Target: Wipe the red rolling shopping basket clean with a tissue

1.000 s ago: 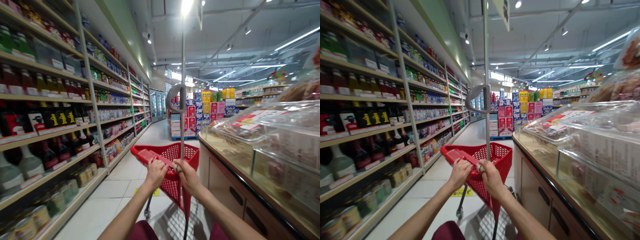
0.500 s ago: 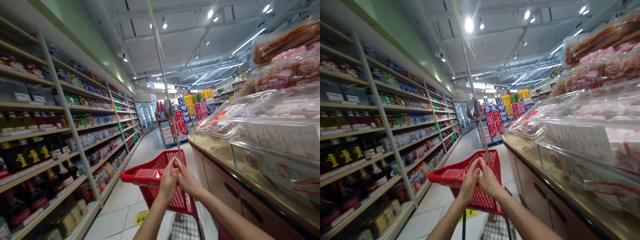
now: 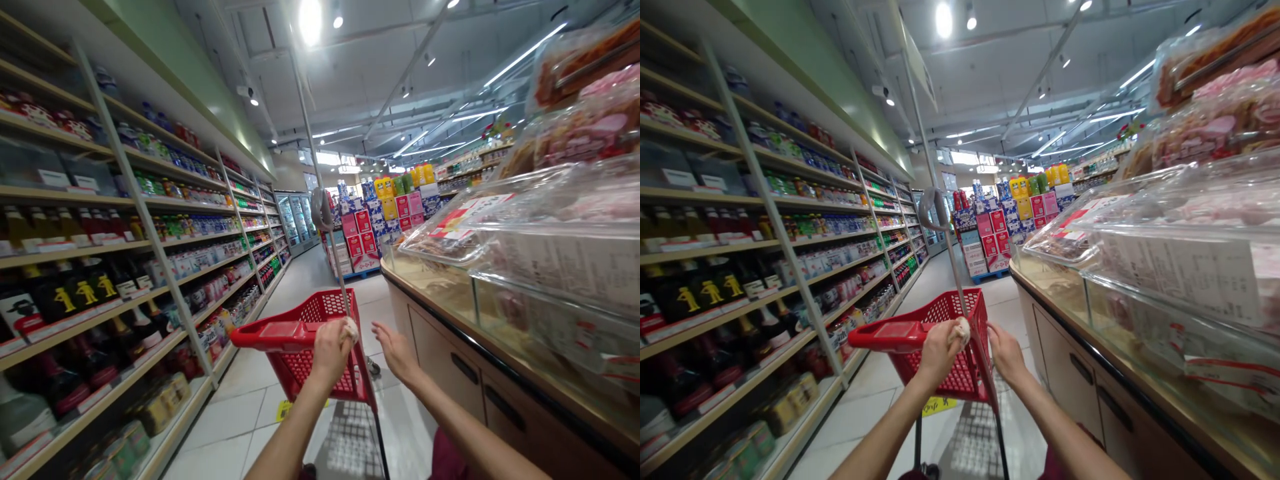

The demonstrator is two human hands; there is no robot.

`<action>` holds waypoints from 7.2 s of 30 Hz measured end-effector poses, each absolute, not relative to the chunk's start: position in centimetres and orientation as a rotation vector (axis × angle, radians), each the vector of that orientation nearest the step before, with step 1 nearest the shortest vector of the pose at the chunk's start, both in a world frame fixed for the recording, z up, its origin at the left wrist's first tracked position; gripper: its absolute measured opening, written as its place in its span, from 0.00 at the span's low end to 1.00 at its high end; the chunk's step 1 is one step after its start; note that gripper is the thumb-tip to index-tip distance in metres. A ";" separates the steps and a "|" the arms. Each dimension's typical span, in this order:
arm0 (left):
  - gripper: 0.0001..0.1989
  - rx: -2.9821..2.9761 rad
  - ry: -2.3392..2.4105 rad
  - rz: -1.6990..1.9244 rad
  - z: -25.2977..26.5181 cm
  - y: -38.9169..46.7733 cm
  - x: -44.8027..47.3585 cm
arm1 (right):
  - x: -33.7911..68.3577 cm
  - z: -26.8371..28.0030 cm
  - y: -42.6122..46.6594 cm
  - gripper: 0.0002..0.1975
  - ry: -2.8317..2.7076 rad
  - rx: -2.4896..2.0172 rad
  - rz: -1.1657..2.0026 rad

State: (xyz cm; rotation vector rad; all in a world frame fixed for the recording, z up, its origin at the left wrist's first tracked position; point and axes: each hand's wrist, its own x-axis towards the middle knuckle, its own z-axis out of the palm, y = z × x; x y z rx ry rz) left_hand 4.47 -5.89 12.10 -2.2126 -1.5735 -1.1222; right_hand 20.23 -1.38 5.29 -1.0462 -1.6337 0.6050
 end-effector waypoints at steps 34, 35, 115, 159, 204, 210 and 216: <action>0.14 -2.079 -1.492 -0.850 11.7 -9.0 3.6 | 16.3 9.3 -2.6 0.22 -1.930 -1.020 0.281; 0.14 -2.102 -1.469 -0.834 11.6 -9.0 3.6 | 16.6 9.3 -2.6 0.22 -1.943 -1.031 0.284; 0.14 -1.901 -1.349 -0.903 10.7 -11.6 -6.2 | 21.2 8.1 -2.4 0.14 -1.675 -0.953 -0.107; 0.15 -1.699 -1.367 -0.966 9.2 -10.1 -4.6 | 20.9 8.1 -2.8 0.13 -1.796 -0.976 -0.114; 0.13 -1.661 -1.446 -0.915 10.1 -10.8 -3.0 | 19.1 8.4 -3.5 0.14 -1.741 -0.990 -0.048; 0.13 -1.811 -1.261 -0.930 10.2 -9.5 2.2 | 18.7 8.0 -3.4 0.14 -1.765 -0.985 -0.097; 0.13 -1.688 -1.425 -0.947 10.1 -10.4 -2.9 | 19.3 8.1 -3.1 0.14 -1.765 -0.991 -0.063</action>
